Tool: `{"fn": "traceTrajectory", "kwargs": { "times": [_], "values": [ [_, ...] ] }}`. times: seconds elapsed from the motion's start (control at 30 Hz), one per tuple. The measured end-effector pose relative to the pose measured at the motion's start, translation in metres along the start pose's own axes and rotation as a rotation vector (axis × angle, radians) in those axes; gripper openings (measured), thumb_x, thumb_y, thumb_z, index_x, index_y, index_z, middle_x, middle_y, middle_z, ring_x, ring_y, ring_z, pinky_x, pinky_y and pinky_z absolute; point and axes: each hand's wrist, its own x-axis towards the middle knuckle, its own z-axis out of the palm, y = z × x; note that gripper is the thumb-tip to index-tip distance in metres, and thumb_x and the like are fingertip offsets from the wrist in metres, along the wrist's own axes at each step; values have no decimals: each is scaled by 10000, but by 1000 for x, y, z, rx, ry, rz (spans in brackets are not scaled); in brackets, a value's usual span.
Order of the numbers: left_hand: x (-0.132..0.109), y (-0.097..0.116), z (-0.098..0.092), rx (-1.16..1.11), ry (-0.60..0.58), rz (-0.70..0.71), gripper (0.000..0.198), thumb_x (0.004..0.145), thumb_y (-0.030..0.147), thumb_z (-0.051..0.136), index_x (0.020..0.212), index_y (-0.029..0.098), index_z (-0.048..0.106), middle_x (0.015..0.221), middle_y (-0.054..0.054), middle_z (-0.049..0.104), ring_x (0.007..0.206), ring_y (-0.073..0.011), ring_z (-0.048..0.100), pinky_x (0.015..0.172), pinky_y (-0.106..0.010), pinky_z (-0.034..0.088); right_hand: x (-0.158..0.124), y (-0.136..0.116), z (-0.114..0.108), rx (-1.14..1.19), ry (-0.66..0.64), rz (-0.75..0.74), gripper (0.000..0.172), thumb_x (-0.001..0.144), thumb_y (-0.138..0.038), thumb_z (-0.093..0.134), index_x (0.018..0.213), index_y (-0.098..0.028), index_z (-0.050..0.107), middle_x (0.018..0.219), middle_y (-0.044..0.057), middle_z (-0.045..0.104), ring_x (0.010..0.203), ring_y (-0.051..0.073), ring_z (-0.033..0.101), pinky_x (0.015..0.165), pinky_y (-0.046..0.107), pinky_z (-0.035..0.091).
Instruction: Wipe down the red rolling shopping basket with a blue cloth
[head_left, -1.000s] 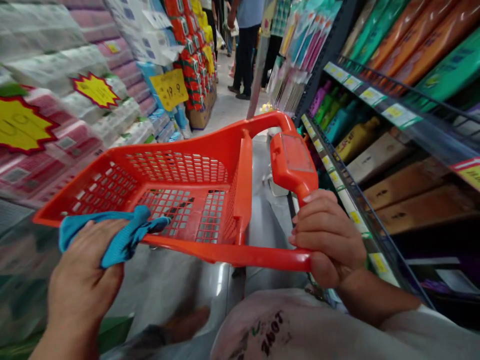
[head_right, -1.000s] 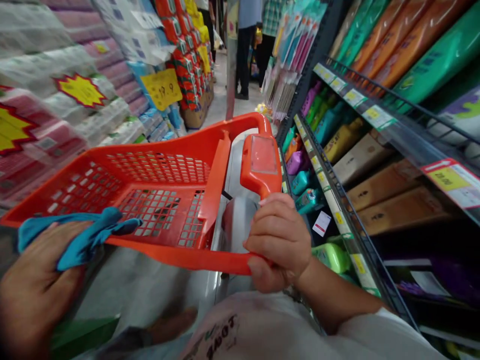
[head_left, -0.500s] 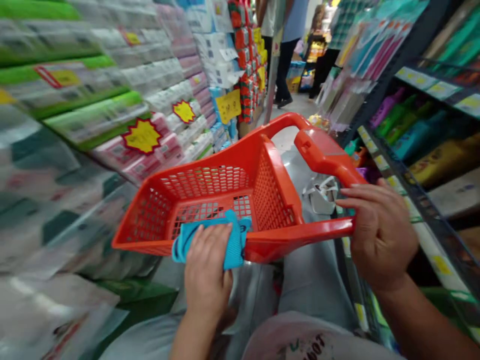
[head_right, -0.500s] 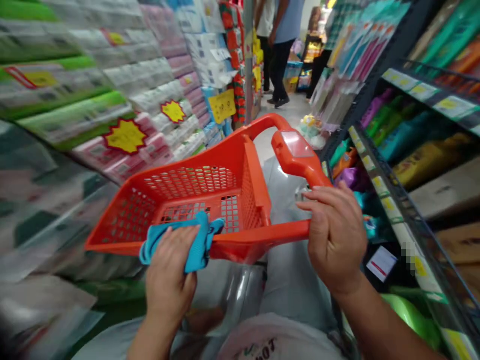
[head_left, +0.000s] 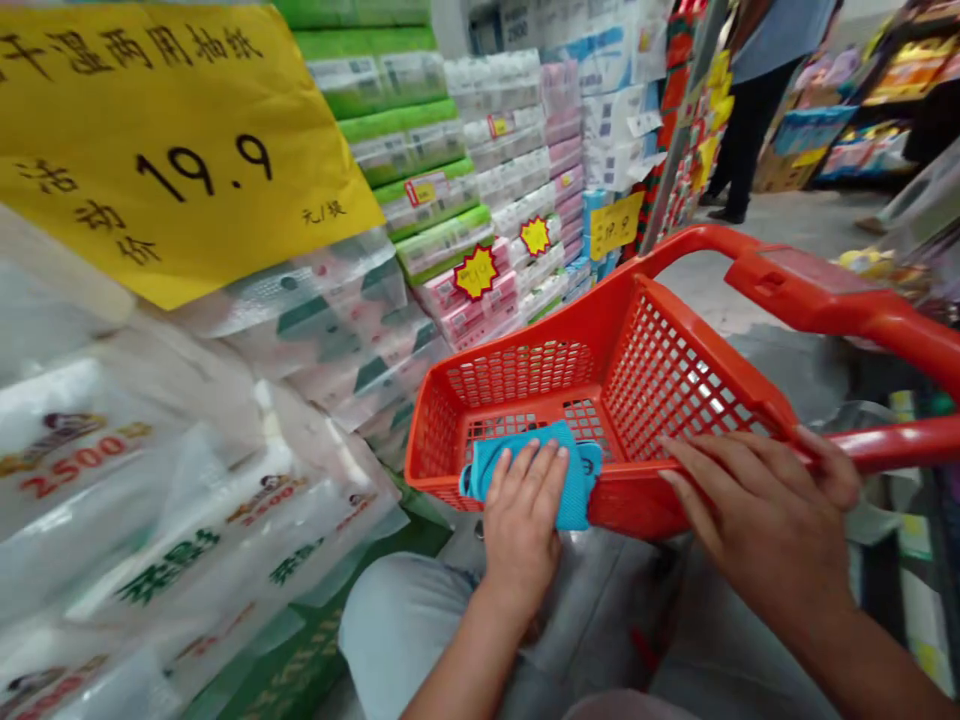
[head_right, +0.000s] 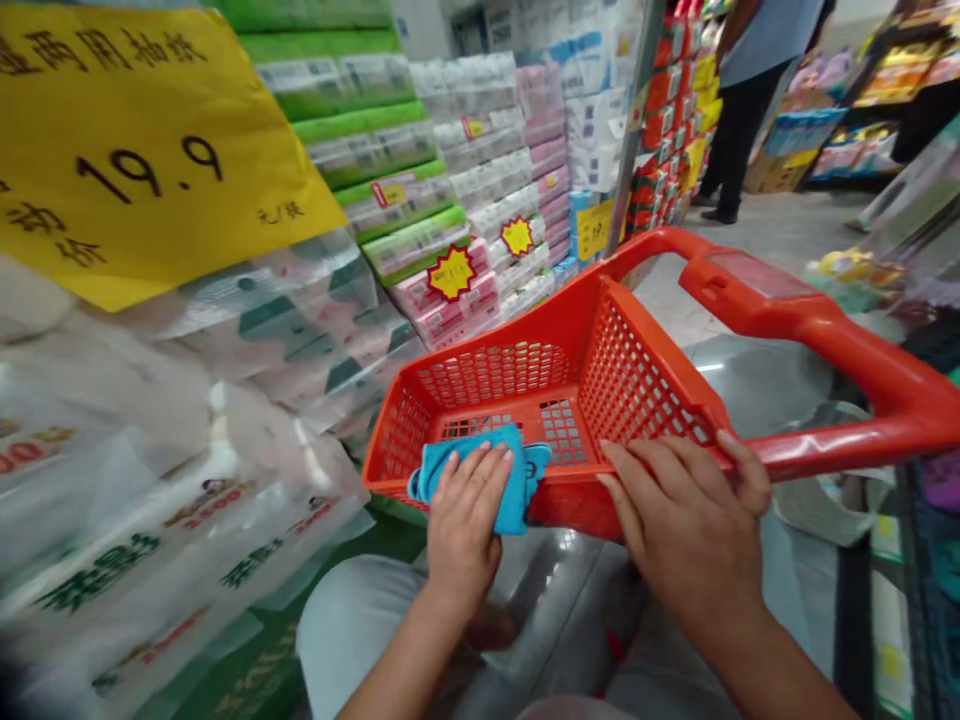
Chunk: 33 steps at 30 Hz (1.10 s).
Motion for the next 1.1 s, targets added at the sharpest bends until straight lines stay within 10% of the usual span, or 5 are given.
{"fn": "traceTrajectory", "kwargs": {
  "times": [0.13,0.37,0.6,0.87,1.1],
  "values": [
    [-38,-39,-18,170,78,-177,727,809,-1,416,1511,189,421,1434,-109,598,1426,-248,441,1221,-506,244,6,28,12,13,11,-79,260,987,-335,556,1131,-213,735,984,71,738,922,261,621,1040,514,344],
    [-29,0,-3,193,87,-197,639,874,22,397,1479,215,471,1409,-61,626,1402,-242,445,1241,-503,189,12,39,33,-6,18,-164,390,963,-534,555,1026,-203,750,910,84,705,918,283,572,974,503,337],
    [-61,-33,-21,281,142,-279,649,873,28,435,1482,248,479,1420,-80,611,1414,-263,432,1220,-522,239,14,36,44,47,86,-102,305,945,-497,610,923,-228,752,893,56,716,919,269,576,1008,496,324],
    [-17,11,6,218,59,-159,632,904,39,425,1491,269,466,1424,-44,617,1380,-260,462,1220,-534,216,13,26,54,83,48,-97,309,925,-492,642,1000,-215,755,943,60,718,963,268,578,1094,509,305],
    [-56,-46,-6,216,186,-123,617,943,68,463,1517,291,423,1469,-101,571,1454,-251,425,1217,-546,282,17,24,67,120,41,-65,304,928,-527,627,979,-257,758,876,20,709,942,229,566,1087,460,297]
  ]
}}
